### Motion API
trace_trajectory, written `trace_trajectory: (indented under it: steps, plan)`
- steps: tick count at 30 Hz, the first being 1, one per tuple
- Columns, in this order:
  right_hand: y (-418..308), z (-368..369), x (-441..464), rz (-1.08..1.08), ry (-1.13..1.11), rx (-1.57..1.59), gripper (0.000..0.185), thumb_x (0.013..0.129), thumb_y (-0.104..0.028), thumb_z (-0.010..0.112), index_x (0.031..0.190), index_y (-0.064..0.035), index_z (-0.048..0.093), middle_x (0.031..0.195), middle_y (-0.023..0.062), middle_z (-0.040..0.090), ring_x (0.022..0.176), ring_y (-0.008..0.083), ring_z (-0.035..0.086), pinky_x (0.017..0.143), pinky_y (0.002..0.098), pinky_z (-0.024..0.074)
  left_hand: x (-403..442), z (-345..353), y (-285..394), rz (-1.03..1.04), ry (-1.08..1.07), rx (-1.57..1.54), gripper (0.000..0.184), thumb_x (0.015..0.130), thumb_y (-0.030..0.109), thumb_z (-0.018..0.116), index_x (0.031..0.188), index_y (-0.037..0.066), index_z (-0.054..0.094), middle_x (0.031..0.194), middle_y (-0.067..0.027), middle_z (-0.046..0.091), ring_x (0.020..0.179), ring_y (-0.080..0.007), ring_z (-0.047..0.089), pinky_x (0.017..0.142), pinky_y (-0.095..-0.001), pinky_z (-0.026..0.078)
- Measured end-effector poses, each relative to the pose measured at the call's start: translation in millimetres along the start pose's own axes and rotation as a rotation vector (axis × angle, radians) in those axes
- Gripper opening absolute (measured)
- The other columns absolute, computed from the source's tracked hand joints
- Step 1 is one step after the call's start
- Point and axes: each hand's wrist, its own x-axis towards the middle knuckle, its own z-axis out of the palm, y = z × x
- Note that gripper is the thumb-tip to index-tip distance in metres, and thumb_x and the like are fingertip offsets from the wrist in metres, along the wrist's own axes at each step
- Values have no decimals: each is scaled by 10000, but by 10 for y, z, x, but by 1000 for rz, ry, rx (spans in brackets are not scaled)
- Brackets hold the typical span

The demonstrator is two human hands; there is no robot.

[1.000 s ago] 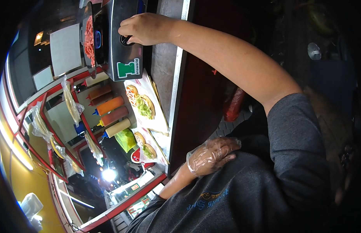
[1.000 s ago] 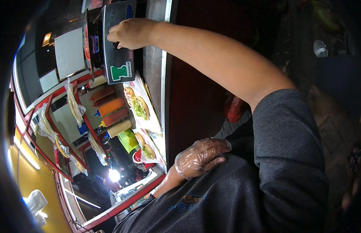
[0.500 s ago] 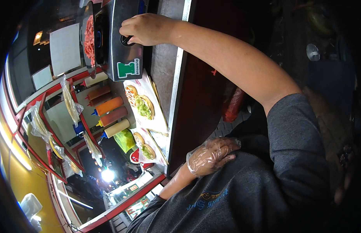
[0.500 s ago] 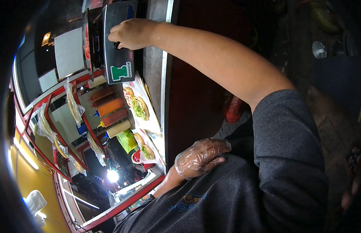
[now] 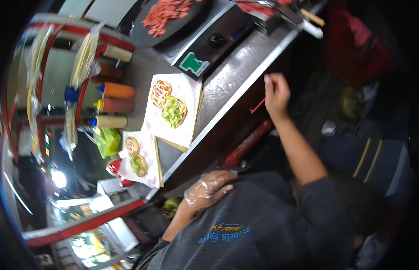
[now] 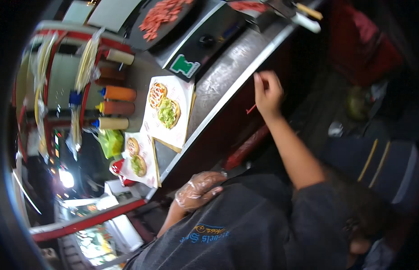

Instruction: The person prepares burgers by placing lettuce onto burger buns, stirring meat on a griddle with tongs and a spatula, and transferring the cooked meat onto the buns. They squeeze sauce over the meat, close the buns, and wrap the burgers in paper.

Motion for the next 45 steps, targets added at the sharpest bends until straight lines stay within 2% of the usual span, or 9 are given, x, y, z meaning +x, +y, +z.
trace_trajectory:
  steps: [3,6,18,30,33,34,36,40,45]
  plan:
    - [121,-243,-453,132,-473,-294,150,930,-141,726,947,-7,663,950,122,657,658,242,632,624,362,509,-293,39,-140,-46,103,-39,328,1007,247,659,1268,49,648,1291,-153,668,1227,-345,625,1042,-452,498]
    - [394,-297,-568,-15,-875,-650,410,940,-369,697,1168,-29,683,1232,218,648,1182,426,614,935,501,541,-413,75,-187,-2,142,-50,333,1005,257,658,1269,54,649,1284,-157,669,1215,-346,628,1032,-454,502]
    - [362,-240,-214,73,-1461,-988,653,1007,-650,455,993,-103,812,1106,217,737,1064,412,695,992,496,522,-136,211,-42,-95,489,-128,339,999,273,661,1252,46,667,1283,-162,679,1196,-354,639,1031,-453,505]
    - [-722,-821,476,-185,-2079,-487,347,1056,-331,557,1162,-43,719,1056,211,737,927,375,728,856,482,565,97,292,62,-229,586,-137,323,985,275,663,1218,52,672,1261,-142,687,1179,-348,640,1004,-465,511]
    - [-1136,-372,856,408,-2060,-342,260,1054,-247,589,1009,-10,685,830,141,670,605,176,666,630,379,543,274,265,161,-152,540,-79,313,976,238,687,1247,83,671,1248,-136,691,1167,-336,652,999,-461,531]
    - [-995,-253,908,253,-2059,-377,210,1062,-139,539,1004,12,673,863,103,674,625,142,663,602,326,537,331,277,174,-104,535,-63,310,976,235,686,1246,84,670,1242,-135,693,1156,-336,657,988,-459,536]
    - [-528,-58,933,-320,-1937,-454,205,958,-106,559,1035,13,707,1004,250,715,987,443,669,864,491,541,430,322,190,-8,525,-33,304,976,230,684,1243,85,668,1231,-133,696,1133,-335,665,967,-456,546]
    - [449,289,816,-308,-2217,-1398,346,941,-64,525,1241,-1,686,1187,265,699,1139,417,674,953,482,545,421,287,243,47,567,53,300,975,247,666,1202,51,654,1200,-144,697,1107,-350,667,958,-460,540]
    - [1039,366,698,-454,-1965,-1156,358,947,-69,521,1266,-10,673,1212,263,690,1154,415,668,961,483,543,260,377,207,-76,563,-54,311,966,232,678,1204,34,652,1194,-150,697,1104,-350,667,939,-466,538]
